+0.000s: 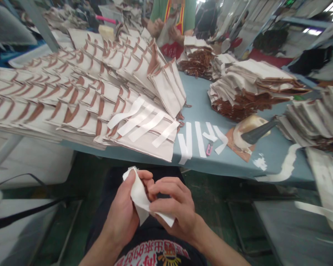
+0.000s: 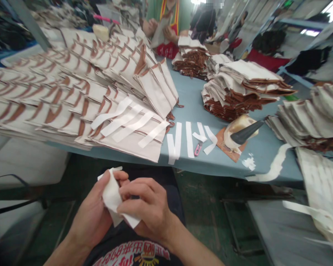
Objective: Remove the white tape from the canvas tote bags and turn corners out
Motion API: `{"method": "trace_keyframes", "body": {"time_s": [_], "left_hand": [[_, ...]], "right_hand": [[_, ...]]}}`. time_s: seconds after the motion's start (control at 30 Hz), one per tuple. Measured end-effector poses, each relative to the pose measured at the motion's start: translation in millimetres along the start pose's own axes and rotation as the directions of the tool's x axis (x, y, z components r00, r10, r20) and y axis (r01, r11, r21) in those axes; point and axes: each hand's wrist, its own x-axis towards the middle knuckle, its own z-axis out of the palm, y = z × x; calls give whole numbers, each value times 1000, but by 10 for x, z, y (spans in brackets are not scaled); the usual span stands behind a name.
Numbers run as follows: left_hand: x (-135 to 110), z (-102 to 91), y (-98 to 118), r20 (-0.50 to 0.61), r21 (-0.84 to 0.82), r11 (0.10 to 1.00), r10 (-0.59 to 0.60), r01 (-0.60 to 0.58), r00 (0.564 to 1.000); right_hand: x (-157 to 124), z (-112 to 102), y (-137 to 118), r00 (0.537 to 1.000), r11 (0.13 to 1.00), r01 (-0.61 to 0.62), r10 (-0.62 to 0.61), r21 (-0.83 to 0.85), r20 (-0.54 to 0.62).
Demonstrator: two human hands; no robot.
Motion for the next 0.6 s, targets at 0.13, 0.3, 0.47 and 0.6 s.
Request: {"method": "trace_keyframes", "body": {"time_s": [0.13,0.3,0.47,0.6], "left_hand": [[13,-78,-3,104,132,989,50,-64,993],[54,-185,-77,157,264,962,24,-65,987],[32,-305,-176,306,339,936,-9,-100,952],[-58,-443,-228,347,548,797,58,-253,936]], "right_hand": [[41,-106,-51,990,989,128,-123,-73,67],[123,-54,-124,976,956,-210,218,204,-19],[281,71,-132,745,642,-579,667,503,6],[493,97,41,630,547,-662,776,512,-13]]}}
